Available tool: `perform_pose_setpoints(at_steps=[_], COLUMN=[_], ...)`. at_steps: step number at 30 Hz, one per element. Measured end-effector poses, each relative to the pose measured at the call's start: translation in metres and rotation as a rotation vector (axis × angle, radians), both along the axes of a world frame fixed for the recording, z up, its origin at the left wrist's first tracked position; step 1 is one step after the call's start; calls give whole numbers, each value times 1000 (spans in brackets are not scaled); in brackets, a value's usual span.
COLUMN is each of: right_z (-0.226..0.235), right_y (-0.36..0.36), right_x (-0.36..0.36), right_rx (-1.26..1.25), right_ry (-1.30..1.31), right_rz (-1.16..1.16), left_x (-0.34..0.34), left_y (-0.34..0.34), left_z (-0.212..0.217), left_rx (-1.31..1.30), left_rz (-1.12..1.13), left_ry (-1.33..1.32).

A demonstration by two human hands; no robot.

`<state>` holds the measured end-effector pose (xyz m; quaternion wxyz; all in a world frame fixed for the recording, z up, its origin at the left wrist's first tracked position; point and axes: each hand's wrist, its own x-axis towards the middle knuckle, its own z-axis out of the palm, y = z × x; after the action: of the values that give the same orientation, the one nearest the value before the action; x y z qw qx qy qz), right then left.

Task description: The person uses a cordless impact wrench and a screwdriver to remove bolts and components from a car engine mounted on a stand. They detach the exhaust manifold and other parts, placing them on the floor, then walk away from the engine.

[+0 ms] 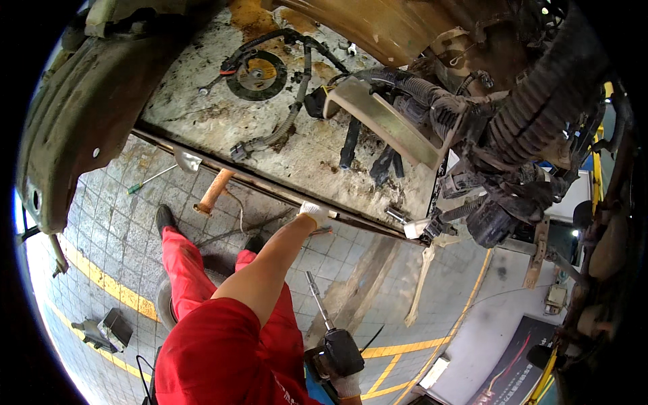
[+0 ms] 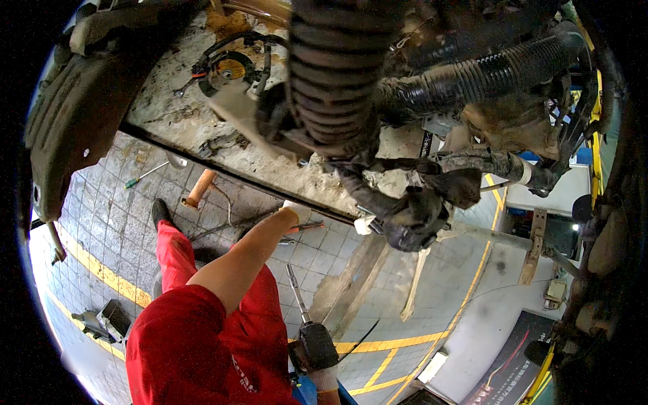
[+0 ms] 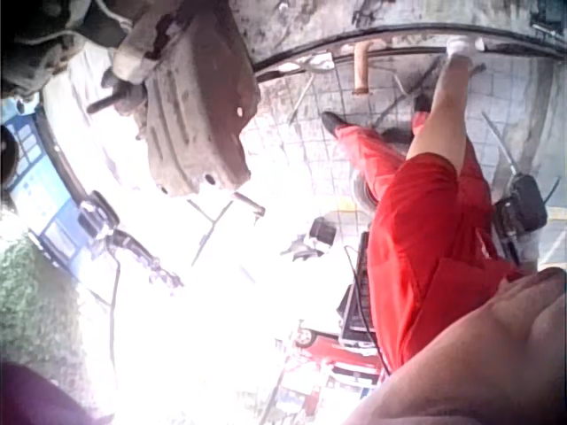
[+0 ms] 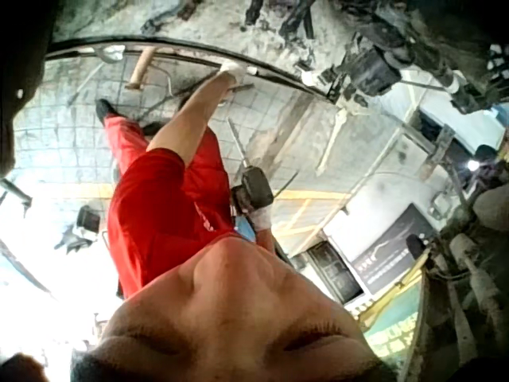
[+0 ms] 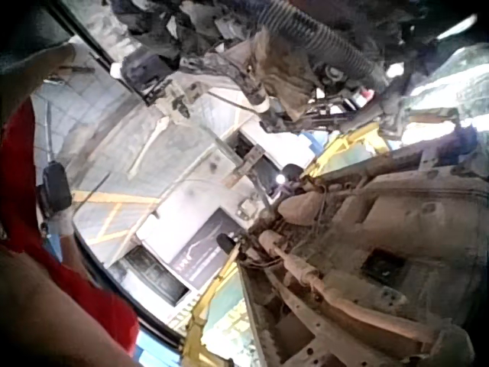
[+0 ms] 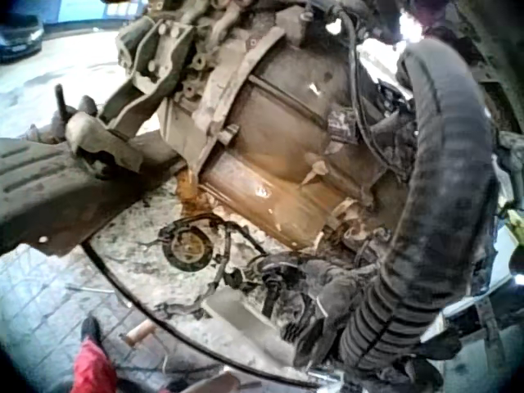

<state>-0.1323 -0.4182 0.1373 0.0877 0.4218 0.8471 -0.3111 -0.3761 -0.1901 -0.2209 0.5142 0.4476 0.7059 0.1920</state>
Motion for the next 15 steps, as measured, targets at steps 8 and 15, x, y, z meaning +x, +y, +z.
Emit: perform_pose_setpoints(at_steps=[8,15], right_z=[-17,2], right_y=[-6,2], right_x=[15,-17], right_rx=[79,54], right_ry=[25,59], right_rz=[62,31], left_x=[12,-29], left_y=[2,-33], left_z=[-83,11], left_rx=[218,213], left_rz=[-163,-433], left_ry=[55,288])
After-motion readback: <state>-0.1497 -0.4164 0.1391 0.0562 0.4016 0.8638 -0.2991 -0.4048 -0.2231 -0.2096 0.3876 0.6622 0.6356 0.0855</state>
